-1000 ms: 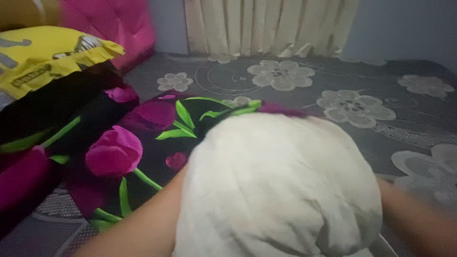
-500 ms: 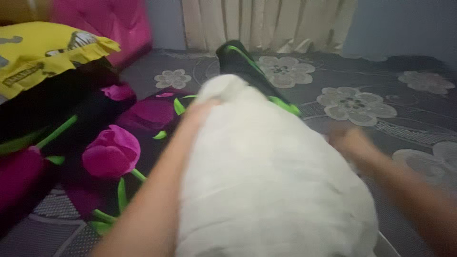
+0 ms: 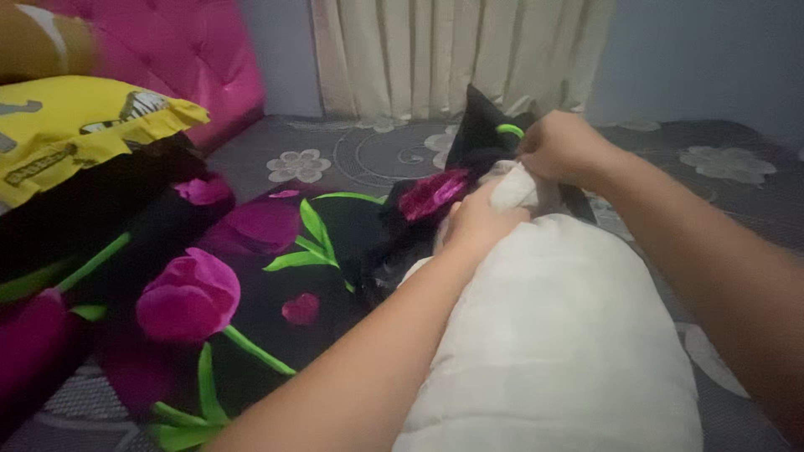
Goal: The person takes pillowcases from a shelf, inserts pillows into the pillowcases by hand, and places the pillows on the bed.
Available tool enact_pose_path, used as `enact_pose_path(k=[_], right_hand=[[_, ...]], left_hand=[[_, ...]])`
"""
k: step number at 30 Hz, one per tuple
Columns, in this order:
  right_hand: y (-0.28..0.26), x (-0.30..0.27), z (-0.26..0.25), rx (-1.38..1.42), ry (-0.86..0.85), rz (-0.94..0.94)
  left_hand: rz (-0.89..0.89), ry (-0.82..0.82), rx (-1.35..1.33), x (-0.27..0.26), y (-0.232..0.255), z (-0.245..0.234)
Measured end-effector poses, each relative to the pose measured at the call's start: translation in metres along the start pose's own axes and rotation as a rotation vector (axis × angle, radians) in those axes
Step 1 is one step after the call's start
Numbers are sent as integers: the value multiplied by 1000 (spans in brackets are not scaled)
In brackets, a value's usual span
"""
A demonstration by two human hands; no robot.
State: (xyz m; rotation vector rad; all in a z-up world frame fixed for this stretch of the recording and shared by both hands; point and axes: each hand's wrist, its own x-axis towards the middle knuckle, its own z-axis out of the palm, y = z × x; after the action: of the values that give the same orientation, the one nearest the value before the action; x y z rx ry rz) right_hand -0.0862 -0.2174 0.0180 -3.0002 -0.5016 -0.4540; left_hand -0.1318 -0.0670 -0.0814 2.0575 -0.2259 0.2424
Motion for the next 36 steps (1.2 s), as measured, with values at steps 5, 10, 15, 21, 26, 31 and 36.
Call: enact_pose_path(k=[5, 10, 15, 21, 26, 31, 36], right_hand=[[-40, -53, -33, 344, 19, -17], [-76, -106, -30, 559, -57, 293], [-66, -120, -15, 700, 149, 522], [-36, -131, -5, 486, 454, 528], [-18, -133, 16, 626, 481, 674], [20, -118, 39, 678, 561, 605], [39, -112, 51, 840, 455, 684]], left_hand=[[26, -51, -28, 8, 2, 20], [96, -169, -64, 13, 5, 25], [-5, -406, 104, -6, 14, -41], [-329, 77, -144, -51, -10, -81], [-348, 25, -233, -32, -35, -50], [-289, 26, -201, -6, -11, -58], [-236, 5, -5, 15, 48, -96]])
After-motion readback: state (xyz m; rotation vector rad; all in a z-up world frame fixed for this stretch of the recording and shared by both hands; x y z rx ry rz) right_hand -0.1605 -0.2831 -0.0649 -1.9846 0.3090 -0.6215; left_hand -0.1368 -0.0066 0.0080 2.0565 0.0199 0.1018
